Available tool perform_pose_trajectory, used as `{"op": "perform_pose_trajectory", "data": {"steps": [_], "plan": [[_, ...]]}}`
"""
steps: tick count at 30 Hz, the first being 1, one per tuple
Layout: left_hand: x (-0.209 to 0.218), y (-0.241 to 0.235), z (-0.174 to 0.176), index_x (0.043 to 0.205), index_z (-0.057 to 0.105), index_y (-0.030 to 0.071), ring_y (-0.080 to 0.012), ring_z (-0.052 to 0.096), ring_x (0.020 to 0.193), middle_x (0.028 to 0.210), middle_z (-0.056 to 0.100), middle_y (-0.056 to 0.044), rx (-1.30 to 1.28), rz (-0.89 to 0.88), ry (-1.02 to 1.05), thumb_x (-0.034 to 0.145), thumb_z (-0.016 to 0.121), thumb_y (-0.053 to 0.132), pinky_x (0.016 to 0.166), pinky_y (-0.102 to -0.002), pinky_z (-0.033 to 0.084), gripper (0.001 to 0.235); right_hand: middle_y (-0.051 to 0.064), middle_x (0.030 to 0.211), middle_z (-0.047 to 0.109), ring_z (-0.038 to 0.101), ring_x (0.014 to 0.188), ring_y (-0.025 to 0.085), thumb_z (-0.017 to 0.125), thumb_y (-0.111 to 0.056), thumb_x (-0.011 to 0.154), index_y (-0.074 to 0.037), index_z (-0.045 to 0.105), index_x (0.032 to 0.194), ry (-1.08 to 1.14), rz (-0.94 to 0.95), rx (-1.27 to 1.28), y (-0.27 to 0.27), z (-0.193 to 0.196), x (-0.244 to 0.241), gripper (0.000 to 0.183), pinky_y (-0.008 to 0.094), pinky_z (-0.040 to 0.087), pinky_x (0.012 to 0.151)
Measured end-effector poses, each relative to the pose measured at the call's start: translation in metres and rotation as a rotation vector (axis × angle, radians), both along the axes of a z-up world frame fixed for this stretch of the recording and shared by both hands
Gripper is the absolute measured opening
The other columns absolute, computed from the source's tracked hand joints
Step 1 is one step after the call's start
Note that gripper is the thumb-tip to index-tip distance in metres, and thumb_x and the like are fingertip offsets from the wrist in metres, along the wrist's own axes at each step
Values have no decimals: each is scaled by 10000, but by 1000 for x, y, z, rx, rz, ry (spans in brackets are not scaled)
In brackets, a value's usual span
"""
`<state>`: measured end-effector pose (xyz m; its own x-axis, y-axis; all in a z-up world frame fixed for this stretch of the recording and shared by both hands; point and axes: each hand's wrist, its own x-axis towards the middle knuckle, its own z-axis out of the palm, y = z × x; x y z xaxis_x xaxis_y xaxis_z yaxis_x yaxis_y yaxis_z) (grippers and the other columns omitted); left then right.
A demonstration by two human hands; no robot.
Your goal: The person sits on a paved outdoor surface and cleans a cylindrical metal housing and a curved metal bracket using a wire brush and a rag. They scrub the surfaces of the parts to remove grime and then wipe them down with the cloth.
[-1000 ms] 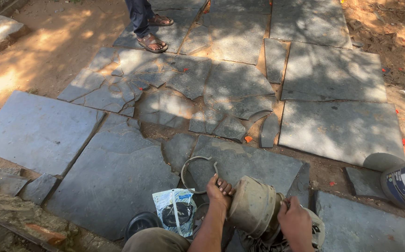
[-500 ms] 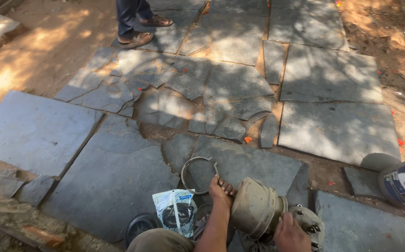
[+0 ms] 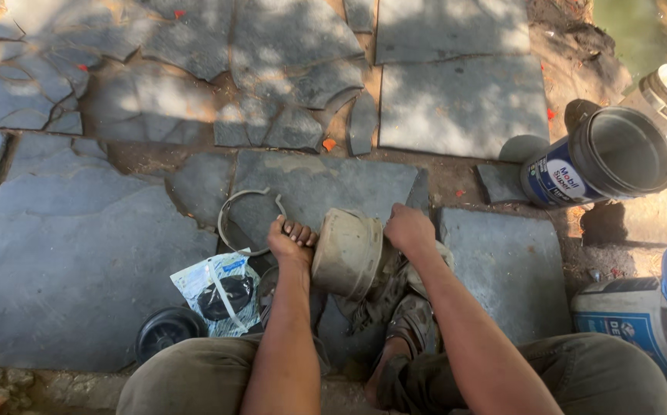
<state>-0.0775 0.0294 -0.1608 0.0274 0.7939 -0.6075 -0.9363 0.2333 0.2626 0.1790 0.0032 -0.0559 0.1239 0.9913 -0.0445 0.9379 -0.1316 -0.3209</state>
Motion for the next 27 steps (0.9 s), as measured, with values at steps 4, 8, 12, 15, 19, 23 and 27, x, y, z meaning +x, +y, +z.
{"op": "perform_pose_trajectory", "data": {"steps": [4,8,12,15,19,23,27], "plan": [[6,-3,17,613,380,188,-158,215,403,476,262,16,-58,10,21,948,502,381,445,-352,221,405,215,782,686,683,705,418,648,-190,904,-11,564,944,-90,-18,139,-41,12,-19,202,534,534,624],[6,2,29,611,364,187,-157,231,416,485,267,16,-80,22,39,954,518,368,454,-354,233,417,135,688,612,647,550,330,602,-173,990,-25,579,938,-164,7,224,-119,17,-42,159,451,528,494],[5,2,22,605,359,191,-155,244,420,481,267,16,-95,15,47,952,525,365,455,-350,239,422,125,781,677,643,589,248,656,-154,902,-32,620,984,-670,356,263,-200,-8,-54,151,386,487,484],[-1,6,10,596,368,198,-163,249,398,478,291,17,-22,6,-55,932,495,391,429,-358,234,408,140,764,683,676,617,316,674,-179,873,-72,612,949,50,241,65,-193,-22,-41,146,442,545,555],[-8,-6,-22,639,395,185,-157,279,414,493,308,12,-8,-15,-10,955,515,365,454,-354,269,383,153,873,736,737,763,318,656,-121,883,-45,606,1051,336,-39,169,-151,16,23,191,423,574,645],[-21,9,-51,684,438,140,-201,384,440,528,381,-30,55,-30,31,906,537,405,453,-364,350,359,154,1046,760,751,944,308,696,-137,886,-80,684,1136,357,-140,144,-82,43,48,257,401,582,791],[-33,8,-62,753,450,141,-172,392,528,628,408,-24,30,-101,-25,950,589,363,483,-324,317,328,74,1119,693,619,1181,339,685,-41,678,-59,649,976,7,494,553,-78,41,3,301,495,475,1089]]}}
